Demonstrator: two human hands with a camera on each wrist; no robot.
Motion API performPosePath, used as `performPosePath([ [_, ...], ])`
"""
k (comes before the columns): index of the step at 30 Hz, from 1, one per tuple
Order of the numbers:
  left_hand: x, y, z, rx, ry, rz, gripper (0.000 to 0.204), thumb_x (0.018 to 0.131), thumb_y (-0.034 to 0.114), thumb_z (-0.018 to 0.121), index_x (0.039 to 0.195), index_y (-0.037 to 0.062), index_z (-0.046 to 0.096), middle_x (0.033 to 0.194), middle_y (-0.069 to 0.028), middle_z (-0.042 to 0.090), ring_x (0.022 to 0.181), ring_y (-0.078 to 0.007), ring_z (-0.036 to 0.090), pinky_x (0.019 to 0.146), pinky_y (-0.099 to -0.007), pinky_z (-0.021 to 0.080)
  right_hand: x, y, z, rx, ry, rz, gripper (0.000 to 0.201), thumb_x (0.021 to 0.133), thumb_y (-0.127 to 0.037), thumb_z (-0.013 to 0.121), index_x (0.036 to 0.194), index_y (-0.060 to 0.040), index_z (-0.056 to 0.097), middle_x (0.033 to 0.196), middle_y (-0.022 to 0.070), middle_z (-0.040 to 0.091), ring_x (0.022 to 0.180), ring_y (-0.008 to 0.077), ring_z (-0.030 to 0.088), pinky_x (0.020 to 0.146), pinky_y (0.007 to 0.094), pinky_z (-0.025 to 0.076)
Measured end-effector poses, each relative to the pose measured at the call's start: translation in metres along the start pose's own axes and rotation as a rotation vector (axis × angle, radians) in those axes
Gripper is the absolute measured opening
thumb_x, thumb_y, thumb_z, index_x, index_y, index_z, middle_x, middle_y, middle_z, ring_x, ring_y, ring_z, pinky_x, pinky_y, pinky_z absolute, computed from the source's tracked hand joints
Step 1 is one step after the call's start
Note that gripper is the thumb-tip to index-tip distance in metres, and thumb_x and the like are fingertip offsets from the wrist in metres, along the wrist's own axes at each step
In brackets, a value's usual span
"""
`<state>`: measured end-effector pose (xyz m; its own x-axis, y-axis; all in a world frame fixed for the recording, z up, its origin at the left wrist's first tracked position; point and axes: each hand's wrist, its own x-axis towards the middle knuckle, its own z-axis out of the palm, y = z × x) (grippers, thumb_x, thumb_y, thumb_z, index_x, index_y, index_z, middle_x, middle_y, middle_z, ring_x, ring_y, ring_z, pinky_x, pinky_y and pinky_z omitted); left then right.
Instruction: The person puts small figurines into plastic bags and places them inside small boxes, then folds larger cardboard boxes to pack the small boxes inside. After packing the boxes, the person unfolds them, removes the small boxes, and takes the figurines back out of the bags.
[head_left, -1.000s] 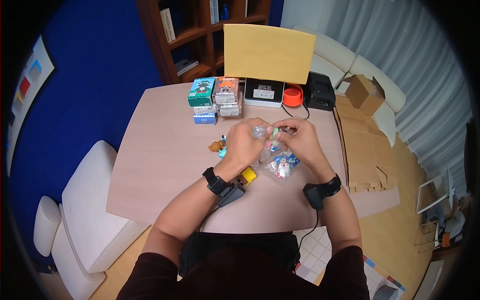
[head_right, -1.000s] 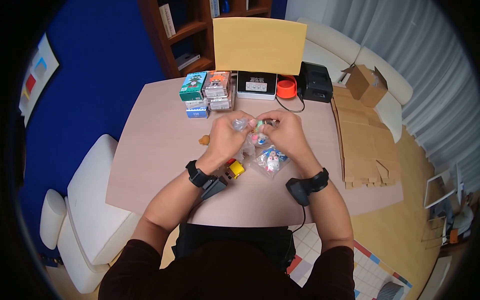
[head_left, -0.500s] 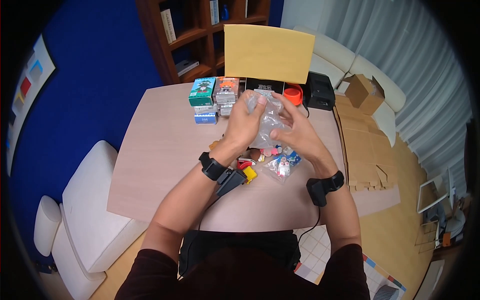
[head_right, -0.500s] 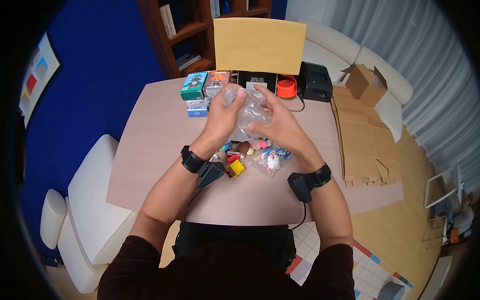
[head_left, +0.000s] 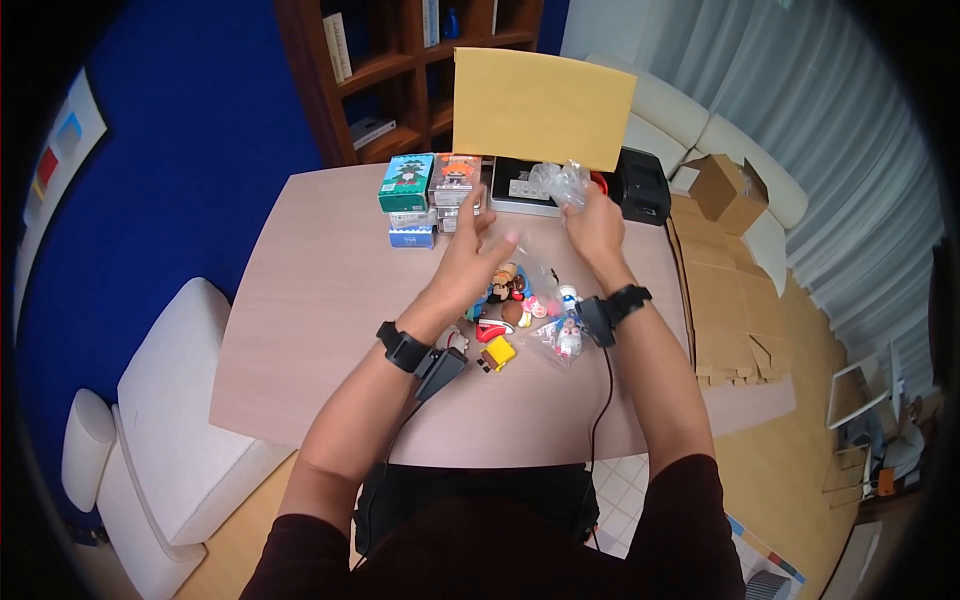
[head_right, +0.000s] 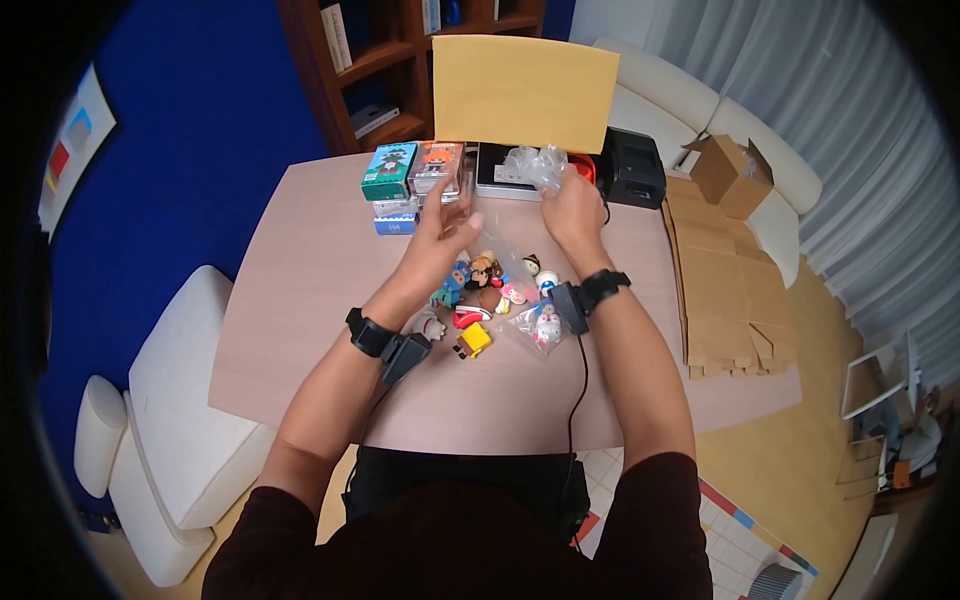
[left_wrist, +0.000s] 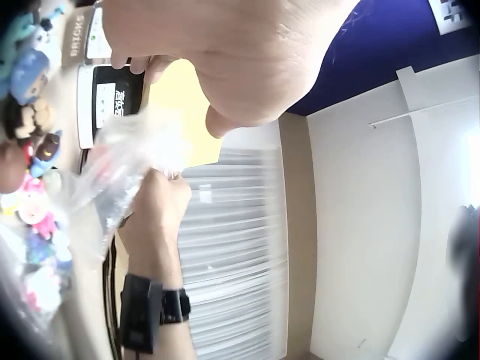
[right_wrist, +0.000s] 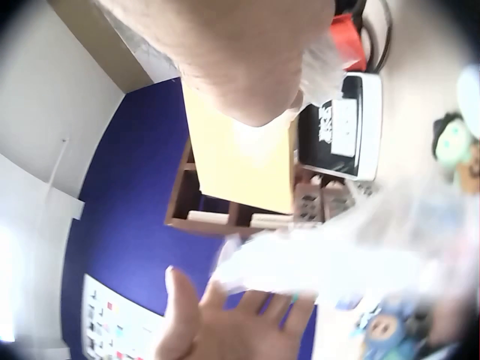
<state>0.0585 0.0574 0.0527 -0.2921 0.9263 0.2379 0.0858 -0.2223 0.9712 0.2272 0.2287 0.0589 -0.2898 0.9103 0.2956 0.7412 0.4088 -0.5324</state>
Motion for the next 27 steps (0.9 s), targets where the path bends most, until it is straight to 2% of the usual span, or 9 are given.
performPosePath([
  [5, -0.017, -0.007, -0.006, 0.562, -0.085, 0.213, 0.074, 0.098, 0.023, 0.075, 0.163, 0.0122, 0.04, 0.147, -0.0276, 0.055, 0.129, -0.0357, 0.06, 0.107, -0.0445, 0.052, 0.013, 0.046, 0.053, -0.047, -0.296, -0.413, 0.082, 0.082, -0.023, 0.084, 0.153, -0.0001, 0.049, 0.144, 0.0292, 0.061, 0.136, 0.0431, 0.059, 0.114, 0.0496, 0.047],
  [12, -0.002, -0.007, 0.003, 0.602, -0.23, 0.186, 0.036, 0.098, 0.018, 0.075, 0.128, 0.0011, 0.066, 0.117, -0.0202, 0.071, 0.101, -0.0224, 0.072, 0.081, -0.0371, 0.057, -0.022, 0.056, -0.014, 0.025, -0.268, -0.53, 0.102, 0.076, -0.02, 0.089, 0.162, -0.001, 0.037, 0.162, 0.0266, 0.045, 0.15, 0.0417, 0.044, 0.124, 0.0451, 0.037],
  [14, 0.012, -0.014, 0.01, 0.427, -0.08, 0.021, 0.024, 0.1, 0.015, 0.073, 0.118, -0.0003, 0.067, 0.103, -0.015, 0.074, 0.086, -0.0164, 0.073, 0.072, -0.0336, 0.056, -0.034, 0.068, -0.027, 0.072, -0.306, -0.503, 0.101, 0.076, -0.014, 0.087, 0.163, -0.0023, 0.036, 0.162, 0.0247, 0.046, 0.151, 0.0401, 0.044, 0.125, 0.0436, 0.036],
  [15, 0.021, -0.016, 0.013, 0.344, 0.016, -0.023, 0.034, 0.096, 0.018, 0.075, 0.124, 0.001, 0.067, 0.088, -0.0161, 0.075, 0.076, -0.0307, 0.074, 0.071, -0.0408, 0.056, -0.039, 0.073, -0.03, 0.121, -0.348, -0.481, 0.101, 0.077, -0.008, 0.085, 0.164, -0.0036, 0.035, 0.162, 0.0228, 0.048, 0.152, 0.0384, 0.043, 0.126, 0.042, 0.035],
  [16, 0.029, -0.018, 0.018, 0.343, 0.009, -0.024, 0.034, 0.096, 0.018, 0.075, 0.124, 0.001, 0.067, 0.088, -0.0161, 0.075, 0.076, -0.0307, 0.074, 0.071, -0.0408, 0.056, -0.043, 0.077, -0.03, 0.121, -0.347, -0.474, 0.101, 0.077, -0.008, 0.085, 0.164, -0.0036, 0.035, 0.162, 0.0228, 0.048, 0.152, 0.0384, 0.043, 0.126, 0.042, 0.035],
  [20, 0.053, -0.022, 0.034, 0.135, 0.097, 0.078, 0.052, 0.095, 0.01, 0.074, 0.141, -0.0073, 0.057, 0.119, -0.0247, 0.075, 0.106, -0.0283, 0.077, 0.091, -0.0371, 0.059, -0.052, 0.077, -0.035, 0.175, -0.373, -0.438, 0.098, 0.081, -0.002, 0.079, 0.166, -0.0064, 0.031, 0.165, 0.0215, 0.045, 0.154, 0.0378, 0.041, 0.128, 0.0415, 0.033],
  [23, 0.053, -0.022, 0.042, 0.218, 0.039, 0.047, 0.063, 0.099, 0.007, 0.069, 0.155, -0.0051, 0.043, 0.151, -0.0276, 0.055, 0.131, -0.0315, 0.064, 0.107, -0.039, 0.053, -0.051, 0.078, -0.034, 0.168, -0.378, -0.461, 0.093, 0.084, -0.003, 0.075, 0.166, -0.0052, 0.032, 0.168, 0.0215, 0.04, 0.155, 0.0389, 0.039, 0.128, 0.0417, 0.033],
  [25, 0.05, -0.018, 0.044, 0.582, 0.055, 0.472, 0.08, 0.097, 0.007, 0.071, 0.166, 0.0061, 0.032, 0.163, -0.0325, 0.038, 0.149, -0.0444, 0.045, 0.12, -0.0479, 0.041, -0.046, 0.08, -0.029, 0.17, -0.386, -0.464, 0.089, 0.085, -0.006, 0.074, 0.165, -0.0035, 0.033, 0.17, 0.022, 0.036, 0.156, 0.0397, 0.037, 0.128, 0.0421, 0.033],
  [27, 0.047, -0.013, 0.048, 0.77, -0.056, 0.557, 0.078, 0.096, 0.01, 0.073, 0.164, 0.0119, 0.037, 0.162, -0.0321, 0.039, 0.151, -0.0482, 0.04, 0.122, -0.0515, 0.038, -0.042, 0.082, -0.022, 0.165, -0.392, -0.526, 0.079, 0.086, -0.005, 0.07, 0.16, -0.0018, 0.04, 0.161, 0.0243, 0.048, 0.147, 0.0419, 0.048, 0.122, 0.0439, 0.041],
])
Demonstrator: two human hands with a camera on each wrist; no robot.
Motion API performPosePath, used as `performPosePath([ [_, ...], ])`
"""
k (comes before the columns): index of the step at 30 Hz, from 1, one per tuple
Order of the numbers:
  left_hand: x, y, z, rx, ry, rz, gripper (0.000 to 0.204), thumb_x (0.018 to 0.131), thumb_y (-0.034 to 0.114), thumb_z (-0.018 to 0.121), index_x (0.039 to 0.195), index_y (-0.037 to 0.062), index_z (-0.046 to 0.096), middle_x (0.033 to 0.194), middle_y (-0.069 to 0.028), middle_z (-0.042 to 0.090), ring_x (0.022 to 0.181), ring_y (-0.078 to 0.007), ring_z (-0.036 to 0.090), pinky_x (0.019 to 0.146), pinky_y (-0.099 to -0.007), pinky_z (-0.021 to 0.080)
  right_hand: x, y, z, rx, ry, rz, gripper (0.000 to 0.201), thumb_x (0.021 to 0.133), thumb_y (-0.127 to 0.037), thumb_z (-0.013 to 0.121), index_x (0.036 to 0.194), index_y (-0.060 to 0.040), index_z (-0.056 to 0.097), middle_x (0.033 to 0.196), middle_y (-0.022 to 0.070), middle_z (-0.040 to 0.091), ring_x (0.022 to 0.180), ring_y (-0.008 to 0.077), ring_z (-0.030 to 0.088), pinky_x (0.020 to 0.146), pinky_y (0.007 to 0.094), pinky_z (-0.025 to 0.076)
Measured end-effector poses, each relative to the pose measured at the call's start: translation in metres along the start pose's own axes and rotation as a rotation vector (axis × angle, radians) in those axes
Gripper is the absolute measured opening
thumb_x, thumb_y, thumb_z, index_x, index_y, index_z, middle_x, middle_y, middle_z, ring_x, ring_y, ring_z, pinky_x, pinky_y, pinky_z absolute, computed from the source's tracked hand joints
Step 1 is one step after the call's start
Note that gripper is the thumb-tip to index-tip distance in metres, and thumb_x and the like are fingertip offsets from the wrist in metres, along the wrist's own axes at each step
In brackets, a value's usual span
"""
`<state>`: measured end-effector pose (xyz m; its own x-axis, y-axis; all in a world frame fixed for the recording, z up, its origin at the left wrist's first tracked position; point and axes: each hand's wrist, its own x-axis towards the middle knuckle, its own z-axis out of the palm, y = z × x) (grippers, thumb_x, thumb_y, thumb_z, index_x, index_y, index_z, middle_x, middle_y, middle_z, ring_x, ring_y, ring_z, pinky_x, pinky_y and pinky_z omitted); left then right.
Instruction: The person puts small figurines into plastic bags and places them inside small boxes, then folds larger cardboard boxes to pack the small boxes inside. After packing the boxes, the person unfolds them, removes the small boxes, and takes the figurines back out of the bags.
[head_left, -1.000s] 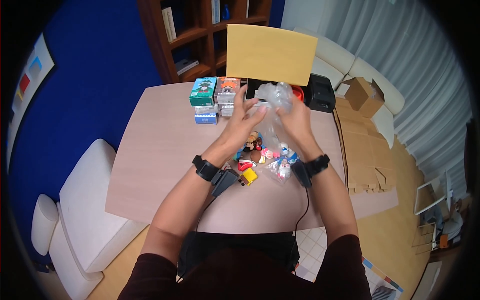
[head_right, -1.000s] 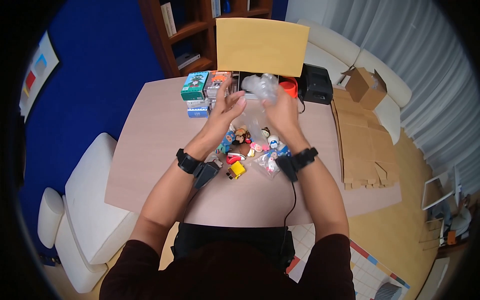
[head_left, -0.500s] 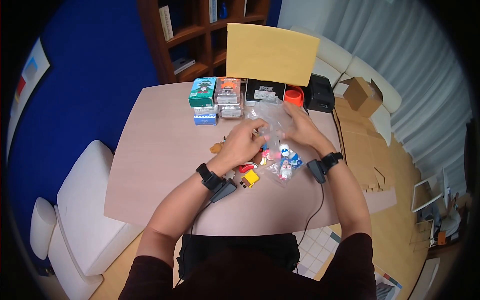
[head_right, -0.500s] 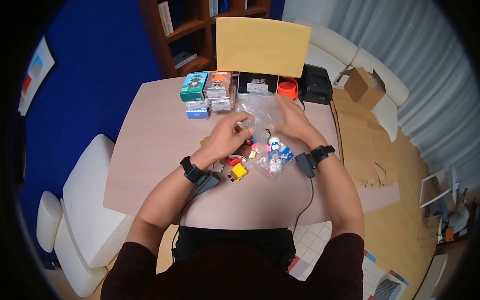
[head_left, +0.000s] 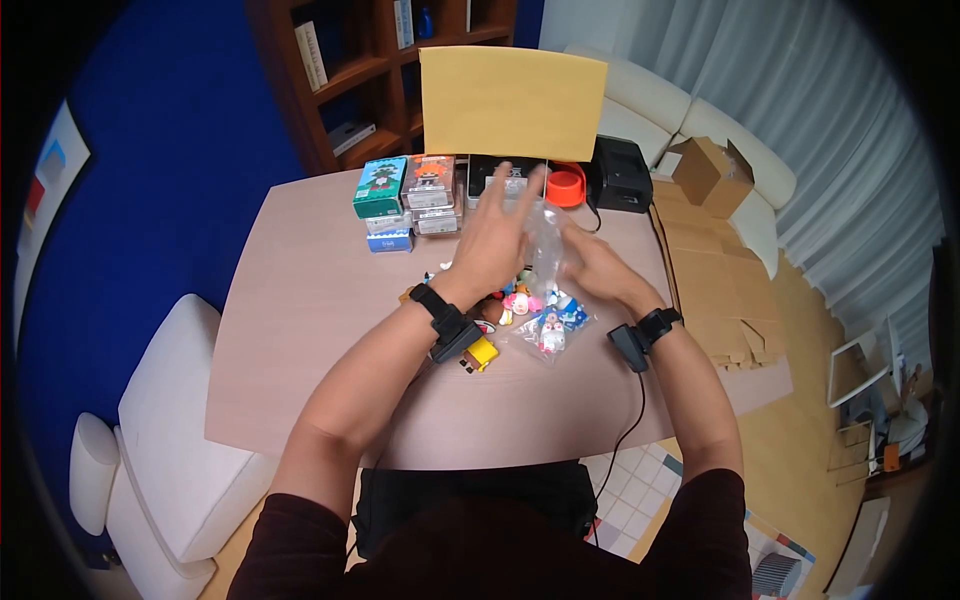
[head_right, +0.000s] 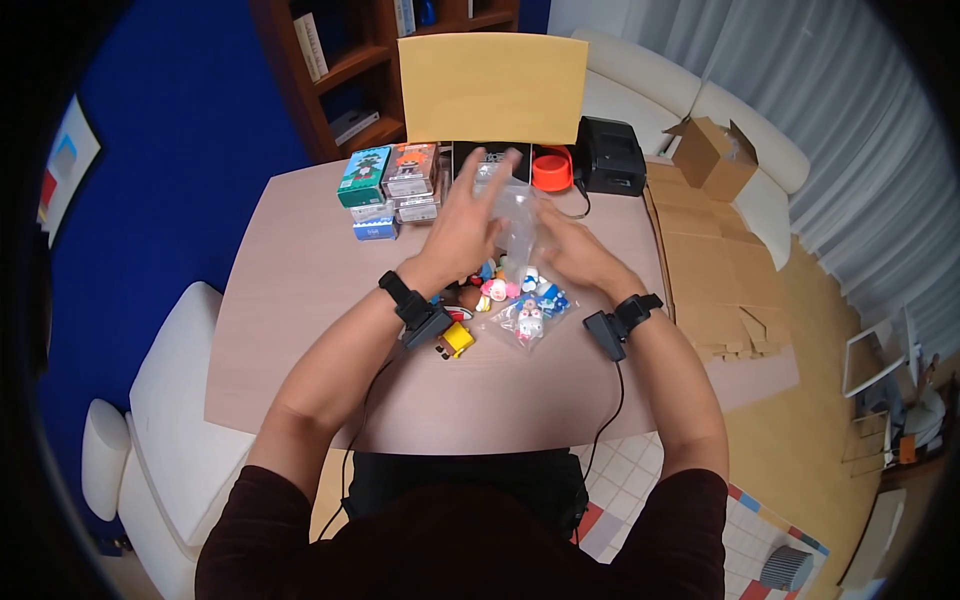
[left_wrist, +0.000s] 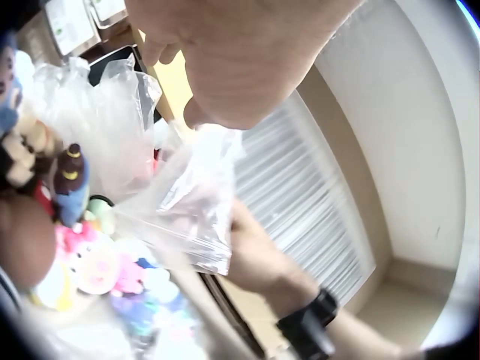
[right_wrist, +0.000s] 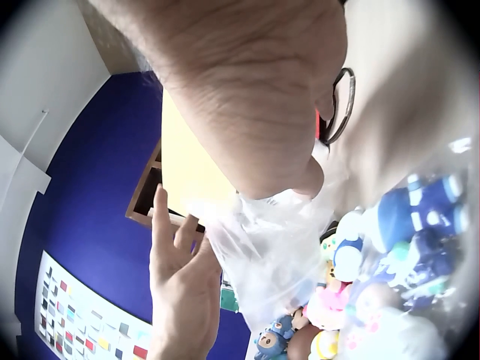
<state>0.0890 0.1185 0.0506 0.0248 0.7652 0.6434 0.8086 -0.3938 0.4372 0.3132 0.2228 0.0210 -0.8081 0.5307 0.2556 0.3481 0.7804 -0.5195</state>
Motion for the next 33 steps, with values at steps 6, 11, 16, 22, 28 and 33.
performPosePath([
  [6, 0.001, -0.022, 0.025, 0.414, -0.422, 0.143, 0.064, 0.097, 0.024, 0.073, 0.157, 0.0235, 0.052, 0.16, -0.0278, 0.046, 0.151, -0.0536, 0.037, 0.12, -0.0606, 0.038, -0.022, -0.009, -0.006, -0.119, 0.212, 0.119, 0.052, 0.083, -0.009, 0.074, 0.133, 0.0037, 0.063, 0.123, 0.0257, 0.072, 0.116, 0.0447, 0.069, 0.101, 0.0465, 0.055],
  [11, 0.012, -0.031, 0.042, 0.374, -0.541, 0.032, 0.063, 0.096, 0.028, 0.072, 0.157, 0.0235, 0.055, 0.16, -0.0284, 0.047, 0.15, -0.055, 0.039, 0.12, -0.0647, 0.035, -0.066, -0.045, 0.0, -0.077, -0.079, 0.489, 0.042, 0.081, -0.014, 0.08, 0.119, 0.0032, 0.072, 0.104, 0.0225, 0.076, 0.101, 0.0431, 0.072, 0.091, 0.0457, 0.058],
  [16, 0.015, -0.019, 0.039, 0.292, -0.475, -0.035, 0.066, 0.096, 0.021, 0.072, 0.159, 0.0202, 0.05, 0.155, -0.0337, 0.049, 0.144, -0.056, 0.046, 0.119, -0.0609, 0.039, -0.077, -0.038, 0.025, 0.211, 0.076, 0.627, 0.029, 0.078, -0.007, 0.083, 0.105, 0.0026, 0.076, 0.088, 0.0147, 0.076, 0.08, 0.0266, 0.073, 0.077, 0.0364, 0.058],
  [22, 0.003, -0.017, 0.017, 0.204, -0.257, 0.07, 0.064, 0.095, 0.016, 0.071, 0.156, 0.0123, 0.052, 0.152, -0.0314, 0.053, 0.139, -0.0503, 0.053, 0.117, -0.0552, 0.043, -0.057, -0.07, -0.02, 0.439, 0.214, 0.623, 0.02, 0.073, 0.011, 0.078, 0.089, 0.0009, 0.076, 0.082, 0.0076, 0.073, 0.07, 0.0128, 0.068, 0.067, 0.0272, 0.055],
  [28, -0.012, 0.02, -0.027, -0.128, -0.234, 0.052, 0.054, 0.097, 0.02, 0.071, 0.148, 0.005, 0.06, 0.141, -0.0231, 0.066, 0.13, -0.0394, 0.062, 0.11, -0.0478, 0.05, -0.045, -0.095, -0.031, 0.236, 0.401, 0.324, 0.014, 0.071, 0.014, 0.073, 0.079, 0.0026, 0.074, 0.082, 0.0083, 0.069, 0.069, 0.0134, 0.065, 0.065, 0.0281, 0.054],
  [33, -0.023, 0.03, -0.027, -0.326, -0.406, -0.049, 0.053, 0.098, 0.025, 0.072, 0.145, 0.0047, 0.062, 0.136, -0.0245, 0.069, 0.12, -0.0368, 0.068, 0.101, -0.0444, 0.054, -0.037, -0.103, -0.028, 0.221, 0.49, 0.259, 0.011, 0.076, 0.012, 0.073, 0.081, 0.0016, 0.075, 0.083, 0.0083, 0.068, 0.07, 0.0138, 0.063, 0.066, 0.0285, 0.053],
])
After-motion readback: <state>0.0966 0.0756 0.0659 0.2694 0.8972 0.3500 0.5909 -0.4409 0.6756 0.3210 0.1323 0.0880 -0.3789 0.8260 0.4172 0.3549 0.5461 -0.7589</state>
